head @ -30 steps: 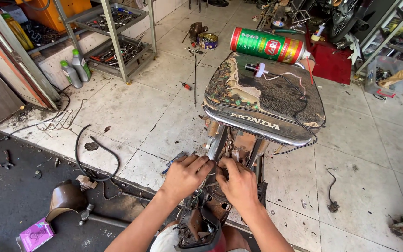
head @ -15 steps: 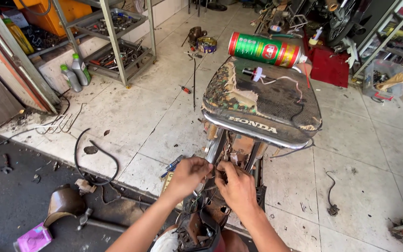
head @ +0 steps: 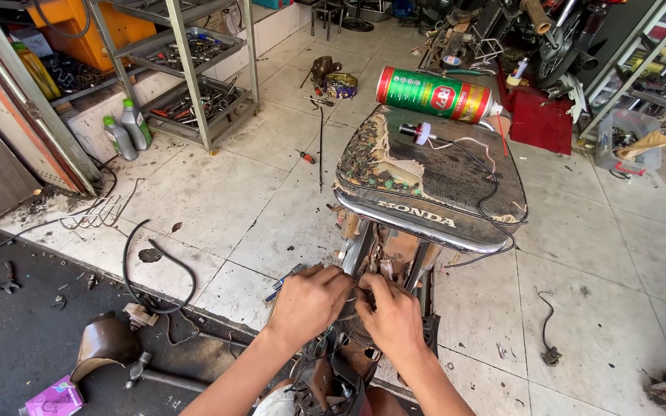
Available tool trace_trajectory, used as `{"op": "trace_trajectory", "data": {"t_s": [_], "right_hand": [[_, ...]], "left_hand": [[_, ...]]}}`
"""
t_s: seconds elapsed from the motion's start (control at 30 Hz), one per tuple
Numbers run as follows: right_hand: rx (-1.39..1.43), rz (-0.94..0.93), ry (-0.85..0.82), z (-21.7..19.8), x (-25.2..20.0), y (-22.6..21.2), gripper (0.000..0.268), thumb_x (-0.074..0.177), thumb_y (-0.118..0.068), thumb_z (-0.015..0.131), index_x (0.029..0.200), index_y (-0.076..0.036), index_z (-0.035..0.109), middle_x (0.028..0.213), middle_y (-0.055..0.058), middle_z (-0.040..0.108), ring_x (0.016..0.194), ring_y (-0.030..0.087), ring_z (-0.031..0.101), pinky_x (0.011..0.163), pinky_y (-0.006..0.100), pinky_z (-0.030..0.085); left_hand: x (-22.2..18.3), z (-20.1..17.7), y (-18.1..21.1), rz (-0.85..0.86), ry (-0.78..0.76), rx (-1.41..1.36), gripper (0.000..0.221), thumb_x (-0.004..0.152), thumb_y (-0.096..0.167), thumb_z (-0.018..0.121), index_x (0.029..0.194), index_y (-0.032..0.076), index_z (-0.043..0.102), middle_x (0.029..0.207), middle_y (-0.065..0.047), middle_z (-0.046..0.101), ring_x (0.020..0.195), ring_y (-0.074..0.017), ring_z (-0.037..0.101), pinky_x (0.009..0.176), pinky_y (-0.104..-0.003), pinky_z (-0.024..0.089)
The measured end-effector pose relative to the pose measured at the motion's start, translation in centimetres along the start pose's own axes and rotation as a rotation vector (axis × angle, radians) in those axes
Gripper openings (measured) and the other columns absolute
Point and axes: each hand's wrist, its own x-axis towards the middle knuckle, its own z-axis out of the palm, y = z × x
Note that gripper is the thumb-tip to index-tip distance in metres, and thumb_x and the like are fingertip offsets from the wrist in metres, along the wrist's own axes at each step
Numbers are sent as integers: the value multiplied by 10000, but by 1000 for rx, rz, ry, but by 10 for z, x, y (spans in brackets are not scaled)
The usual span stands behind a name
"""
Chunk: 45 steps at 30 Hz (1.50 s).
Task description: Repairing the electrical wiring of a motorcycle's rear light assembly
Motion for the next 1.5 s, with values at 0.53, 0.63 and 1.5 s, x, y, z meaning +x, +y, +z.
{"op": "trace_trajectory", "data": {"t_s": [0.53, 0.63, 1.5], "right_hand": [[33, 13, 24, -6, 4, -10, 381, 701, 6, 781, 1057, -59, 661, 915, 74, 807, 605, 186, 765, 472, 304, 629], [40, -4, 26, -2, 2, -6, 385, 700, 22, 789, 1055, -39, 652, 927, 97, 805, 602, 190, 767, 467, 285, 640], [43, 23, 56, -9, 4, -16, 368, 691, -10, 785, 1037, -53, 666, 892, 49, 807, 562, 173, 733, 500, 313, 598]], "left_hand": [[-6, -3, 2, -97, 104, -179, 248, 814, 82, 716, 1062, 82, 715, 971, -30, 712, 533, -168, 623, 487, -293, 532], [-11, 1, -9, 113, 90, -9, 220, 875, 146, 708, 1080, 67, 718, 1071, -59, 704, 772, -200, 697, 623, -303, 567], [-13, 9, -1, -205, 88, -178, 311, 832, 135, 716, 1133, 57, 707, 1006, -75, 722, 510, -152, 624, 436, -274, 544]]}}
